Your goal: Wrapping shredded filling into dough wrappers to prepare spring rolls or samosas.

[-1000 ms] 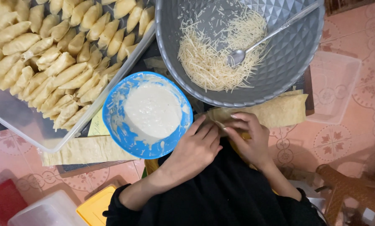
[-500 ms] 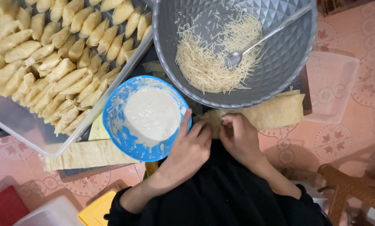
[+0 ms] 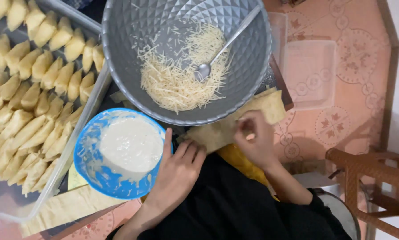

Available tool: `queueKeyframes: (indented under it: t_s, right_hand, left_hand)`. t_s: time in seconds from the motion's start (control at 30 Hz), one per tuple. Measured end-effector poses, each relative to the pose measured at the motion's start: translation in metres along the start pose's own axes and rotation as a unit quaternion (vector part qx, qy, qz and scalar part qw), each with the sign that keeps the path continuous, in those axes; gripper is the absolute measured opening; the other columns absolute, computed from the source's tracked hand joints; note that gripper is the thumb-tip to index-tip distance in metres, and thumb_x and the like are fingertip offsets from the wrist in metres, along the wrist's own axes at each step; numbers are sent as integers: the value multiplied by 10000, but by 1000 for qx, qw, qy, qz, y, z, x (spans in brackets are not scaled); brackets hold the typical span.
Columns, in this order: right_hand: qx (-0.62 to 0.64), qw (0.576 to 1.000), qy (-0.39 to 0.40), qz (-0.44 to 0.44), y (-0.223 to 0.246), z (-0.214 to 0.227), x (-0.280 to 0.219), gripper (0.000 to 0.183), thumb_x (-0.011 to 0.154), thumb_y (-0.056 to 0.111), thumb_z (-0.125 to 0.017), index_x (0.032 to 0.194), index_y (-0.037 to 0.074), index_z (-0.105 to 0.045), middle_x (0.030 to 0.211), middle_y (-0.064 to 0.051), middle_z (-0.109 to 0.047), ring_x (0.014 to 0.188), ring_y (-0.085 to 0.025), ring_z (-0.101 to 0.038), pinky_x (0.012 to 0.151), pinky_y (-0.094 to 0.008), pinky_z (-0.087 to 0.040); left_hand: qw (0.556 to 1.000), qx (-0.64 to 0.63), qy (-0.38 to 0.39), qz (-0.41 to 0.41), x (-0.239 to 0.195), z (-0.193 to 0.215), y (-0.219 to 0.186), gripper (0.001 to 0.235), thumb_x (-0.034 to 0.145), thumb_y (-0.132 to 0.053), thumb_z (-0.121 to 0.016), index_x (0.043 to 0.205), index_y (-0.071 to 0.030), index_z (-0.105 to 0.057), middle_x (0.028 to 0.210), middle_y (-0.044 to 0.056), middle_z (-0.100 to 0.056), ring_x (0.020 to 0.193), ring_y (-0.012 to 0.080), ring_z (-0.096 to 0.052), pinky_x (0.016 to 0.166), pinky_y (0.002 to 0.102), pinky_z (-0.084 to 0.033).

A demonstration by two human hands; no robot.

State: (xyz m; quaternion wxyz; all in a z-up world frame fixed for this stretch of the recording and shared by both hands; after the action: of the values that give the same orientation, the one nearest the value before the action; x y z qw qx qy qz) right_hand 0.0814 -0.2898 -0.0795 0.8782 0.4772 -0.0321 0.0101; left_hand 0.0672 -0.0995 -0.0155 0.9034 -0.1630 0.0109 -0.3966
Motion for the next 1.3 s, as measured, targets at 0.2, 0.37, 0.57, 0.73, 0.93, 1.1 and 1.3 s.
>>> queueKeyframes:
  t_s: [0.2,0.37,0.57,0.73,0.93,1.1,1.3]
  right_hand:
    - [46,937,-345,-13,-112,242,-24,243,991,-204,-517,1105,10,-525,951,-74,-568,754,-125,-581,672,-295,-563]
    - [218,834,-507,32,-253,381,-109,276,1196,-157,-337,1060,-137,-576,1113,-227,-583,954,-270,-631,863,-407,-597]
    - [185,958,-93,196,95,163,13,317,851,-87,-610,1088,17,-428,816,-181,-648,599,-149,-635,483,-302,-523]
    - [397,814,249,343,199,71,2,268,910,-48,-655,1103,42,-493,811,-166,-676,844,-353,-820,709,-487,-657]
    - [350,851,293,260,171,20,23,225,978,-4,-671,1182,43,-588,910,-174,-728,906,-338,-794,828,-476,-677]
    - [378,915,126,56,147,2,77,540,947,70,-730,1417,33,-466,1124,-176,-713,1027,-245,-720,877,-379,-604]
    - [311,934,136,108,149,4,70,498,930,-102,-720,1385,-44,-525,1003,-245,-738,906,-304,-755,780,-382,-651]
  left_hand:
    - [1000,29,-4,6,8,-1,-2,429,774,-153,-627,1170,-14,-719,1018,102,-643,1119,270,-590,1186,661,-228]
    - [1000,0,17,26,15,-11,0,394,808,-304,-735,1078,-18,-719,1007,115,-646,1062,300,-589,1150,689,-255]
    - [926,-375,12,34,22,6,-10,473,915,-331,-677,1249,3,-668,1200,134,-678,1171,313,-630,1090,472,-443]
    - [548,-807,43,218,8,-60,2,434,1070,-273,-482,1345,32,-620,1299,136,-687,1210,236,-664,1064,385,-522]
    - [413,-874,-180,180,0,34,39,436,1078,-60,-510,1484,77,-430,1317,174,-658,1173,241,-689,1036,386,-556]
    - [619,-752,-173,143,-18,54,35,606,1049,23,-514,1616,-21,-306,1378,95,-629,1221,155,-640,1036,314,-530]
    - [711,-654,-182,183,-33,58,41,519,1027,43,-570,1531,-30,-472,1255,98,-737,1117,101,-689,963,275,-559]
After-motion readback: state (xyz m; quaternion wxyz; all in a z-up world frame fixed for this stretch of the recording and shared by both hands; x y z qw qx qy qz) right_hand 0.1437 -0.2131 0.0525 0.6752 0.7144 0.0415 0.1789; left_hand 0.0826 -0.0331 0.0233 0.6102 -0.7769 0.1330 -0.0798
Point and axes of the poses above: each hand's wrist, its own x-axis towards the middle knuckle, its own z-axis out of the back of the hand, y = z × x, the point moved 9 cm from there along x, towards the middle knuckle
